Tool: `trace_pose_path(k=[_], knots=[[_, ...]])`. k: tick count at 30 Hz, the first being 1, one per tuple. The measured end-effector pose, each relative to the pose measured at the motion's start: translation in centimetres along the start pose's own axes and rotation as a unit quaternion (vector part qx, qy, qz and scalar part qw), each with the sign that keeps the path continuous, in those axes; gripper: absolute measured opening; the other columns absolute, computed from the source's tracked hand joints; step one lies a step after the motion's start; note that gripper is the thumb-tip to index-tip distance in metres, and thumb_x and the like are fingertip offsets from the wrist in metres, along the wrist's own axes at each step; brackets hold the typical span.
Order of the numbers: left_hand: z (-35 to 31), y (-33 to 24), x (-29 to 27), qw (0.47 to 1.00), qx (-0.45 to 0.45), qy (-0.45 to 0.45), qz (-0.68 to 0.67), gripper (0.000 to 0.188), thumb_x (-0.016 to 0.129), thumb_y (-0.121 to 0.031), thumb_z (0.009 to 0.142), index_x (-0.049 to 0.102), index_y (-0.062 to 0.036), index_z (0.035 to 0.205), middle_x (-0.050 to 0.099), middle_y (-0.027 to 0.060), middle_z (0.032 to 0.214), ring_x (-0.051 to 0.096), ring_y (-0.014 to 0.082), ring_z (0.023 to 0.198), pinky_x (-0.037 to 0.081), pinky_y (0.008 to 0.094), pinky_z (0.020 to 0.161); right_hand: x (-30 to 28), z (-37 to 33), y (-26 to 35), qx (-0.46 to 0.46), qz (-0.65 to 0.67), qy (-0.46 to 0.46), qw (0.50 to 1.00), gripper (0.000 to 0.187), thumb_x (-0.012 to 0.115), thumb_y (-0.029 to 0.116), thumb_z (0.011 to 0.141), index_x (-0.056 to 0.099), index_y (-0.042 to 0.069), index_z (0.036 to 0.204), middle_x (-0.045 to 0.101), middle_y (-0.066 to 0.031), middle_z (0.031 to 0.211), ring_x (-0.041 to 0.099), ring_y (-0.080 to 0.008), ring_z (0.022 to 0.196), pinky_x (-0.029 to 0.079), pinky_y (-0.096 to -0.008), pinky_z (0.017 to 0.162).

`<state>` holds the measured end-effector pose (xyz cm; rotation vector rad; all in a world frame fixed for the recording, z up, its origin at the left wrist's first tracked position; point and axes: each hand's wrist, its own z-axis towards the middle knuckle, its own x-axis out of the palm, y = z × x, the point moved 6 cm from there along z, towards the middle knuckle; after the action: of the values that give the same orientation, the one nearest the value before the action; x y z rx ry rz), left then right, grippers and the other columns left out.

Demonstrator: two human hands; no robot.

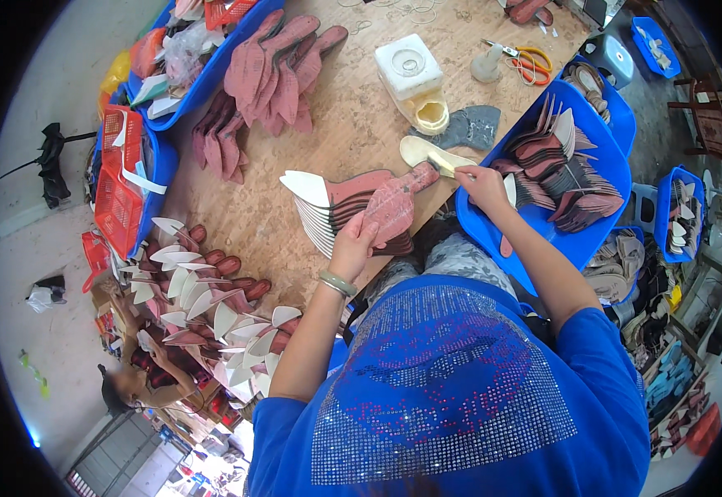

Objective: The person repeatedly applies a yellowish substance from a small container onto the sole of a pink slipper using a wooden stick. They hold the slipper in their left hand and use the stick in their right hand to spread the substance across the sole surface.

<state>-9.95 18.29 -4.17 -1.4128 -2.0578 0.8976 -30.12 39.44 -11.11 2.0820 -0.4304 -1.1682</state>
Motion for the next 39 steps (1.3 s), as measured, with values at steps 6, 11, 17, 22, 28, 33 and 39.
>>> trace_pose_path(k=[6,11,17,22,28,33,39], knots=[[0.1,-1.8,-0.4,0.969,0.120,-0.060,0.210,0.022,0.054,-0.010,0.090,0.058,0.0003,0.110,0.065,0.0095,0.084,0.060,0.0162,0.069,0.048,0.0298,0.066,-0.8,-0.8,6.0,-0.078,0.052,0.091,0.991,0.025,0.068,0.027,0.079,0.072,0.008,0.095,0.068,-0.0171,0.080,0.066,-0.0281,0.068,0.051,-0.0345,0.063],[-0.3,-2.4,-0.1,0.965,0.086,-0.058,0.239,0.021,0.055,-0.011,0.090,0.058,0.0007,0.107,0.063,0.0104,0.079,0.060,0.0171,0.070,0.048,0.0304,0.066,-1.8,-3.8,11.0,-0.111,0.092,0.144,0.979,0.022,0.069,0.024,0.078,0.073,0.009,0.094,0.068,-0.0148,0.075,0.066,-0.0218,0.063,0.050,-0.0315,0.060],[0.6,0.4,-1.0,0.971,0.099,-0.085,0.201,0.027,0.054,-0.013,0.091,0.055,0.0014,0.114,0.062,0.0089,0.086,0.060,0.0158,0.077,0.048,0.0286,0.071,-0.4,-2.2,8.3,-0.115,0.074,0.109,0.985,0.021,0.068,0.025,0.078,0.073,0.011,0.093,0.068,-0.0144,0.075,0.065,-0.0275,0.063,0.051,-0.0331,0.060],[0.7,-0.4,-0.6,0.904,0.251,-0.133,0.319,0.051,0.055,-0.017,0.091,0.037,0.0066,0.132,0.060,0.0232,0.105,0.060,0.0333,0.094,0.046,0.0377,0.086,-0.6,0.3,2.8,-0.046,-0.036,0.070,0.996,0.024,0.063,0.028,0.080,0.073,0.011,0.094,0.067,-0.0149,0.069,0.067,-0.0263,0.063,0.053,-0.0344,0.062],[0.0,-2.4,0.7,0.873,0.162,-0.092,0.451,0.066,0.058,-0.030,0.089,0.031,0.0109,0.134,0.059,0.0290,0.103,0.060,0.0404,0.091,0.046,0.0431,0.084,-3.1,0.2,1.0,0.013,-0.057,0.054,0.997,0.024,0.061,0.028,0.082,0.073,0.011,0.093,0.066,-0.0163,0.070,0.066,-0.0258,0.058,0.053,-0.0347,0.059],[2.3,0.1,-0.9,0.936,-0.097,0.047,0.336,0.045,0.048,-0.034,0.092,0.051,0.0071,0.109,0.061,0.0171,0.072,0.057,0.0268,0.058,0.047,0.0383,0.058,-6.2,1.7,5.3,-0.124,-0.073,-0.074,0.987,0.022,0.059,0.028,0.083,0.073,0.015,0.092,0.068,-0.0132,0.076,0.067,-0.0279,0.067,0.054,-0.0381,0.062],[0.7,1.7,0.7,0.961,-0.251,0.060,-0.100,0.022,0.044,-0.019,0.092,0.055,0.0001,0.092,0.056,0.0064,0.062,0.044,0.0089,0.043,0.038,0.0254,0.040,-4.3,6.2,9.0,-0.219,-0.246,-0.084,0.940,0.020,0.059,0.026,0.083,0.072,0.013,0.088,0.067,-0.0110,0.075,0.065,-0.0294,0.069,0.053,-0.0389,0.061]])
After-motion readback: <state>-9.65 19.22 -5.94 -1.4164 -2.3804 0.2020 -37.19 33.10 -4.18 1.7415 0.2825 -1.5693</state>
